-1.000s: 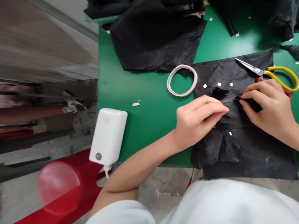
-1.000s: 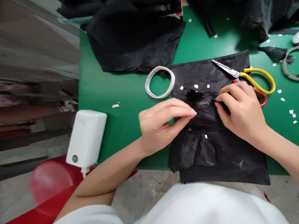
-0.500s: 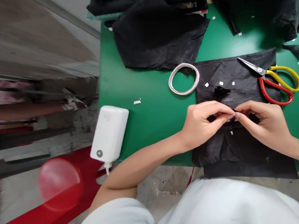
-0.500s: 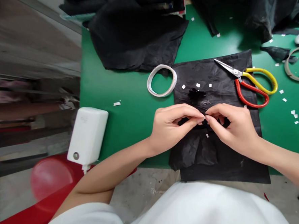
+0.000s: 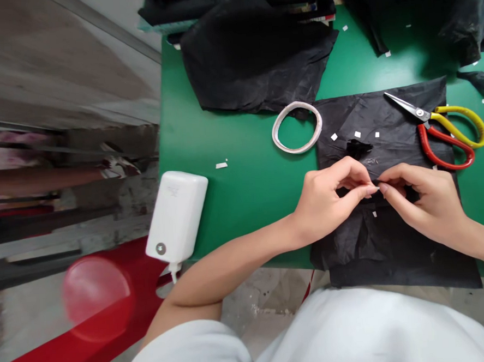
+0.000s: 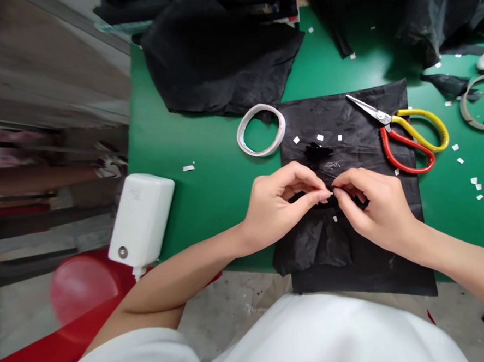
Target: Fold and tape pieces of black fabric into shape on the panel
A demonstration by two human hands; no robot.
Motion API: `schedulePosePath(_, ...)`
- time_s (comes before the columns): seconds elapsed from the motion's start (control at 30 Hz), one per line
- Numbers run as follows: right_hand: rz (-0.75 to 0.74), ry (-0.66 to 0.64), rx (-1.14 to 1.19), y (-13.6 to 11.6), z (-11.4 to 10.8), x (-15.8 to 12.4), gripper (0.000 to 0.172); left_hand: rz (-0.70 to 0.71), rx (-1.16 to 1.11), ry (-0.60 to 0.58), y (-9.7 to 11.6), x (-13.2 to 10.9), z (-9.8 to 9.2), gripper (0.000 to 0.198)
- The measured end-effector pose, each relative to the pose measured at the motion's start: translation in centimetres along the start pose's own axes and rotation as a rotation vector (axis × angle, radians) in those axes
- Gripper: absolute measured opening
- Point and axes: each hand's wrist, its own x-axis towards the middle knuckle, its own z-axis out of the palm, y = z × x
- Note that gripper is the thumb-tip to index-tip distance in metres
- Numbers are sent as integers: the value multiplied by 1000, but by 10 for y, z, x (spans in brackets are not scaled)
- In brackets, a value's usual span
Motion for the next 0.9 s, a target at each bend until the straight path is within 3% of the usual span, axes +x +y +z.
schedulePosePath(0.13,92,37,127,2,3,-4,4,-196,-390,17,1,0,6,27)
schedulePosePath(0.3,69,94,211,5,8,-7,7,-272,-624,48,-3,-1,12,34)
schedulePosePath(0.63,7,145,161,4,9,-6,17,-278,-595,66,-5,-1,13,38)
schedulePosePath(0.9,-133,174,216,4,11,-5,32,-286,-634,69,-6,-1,13,37)
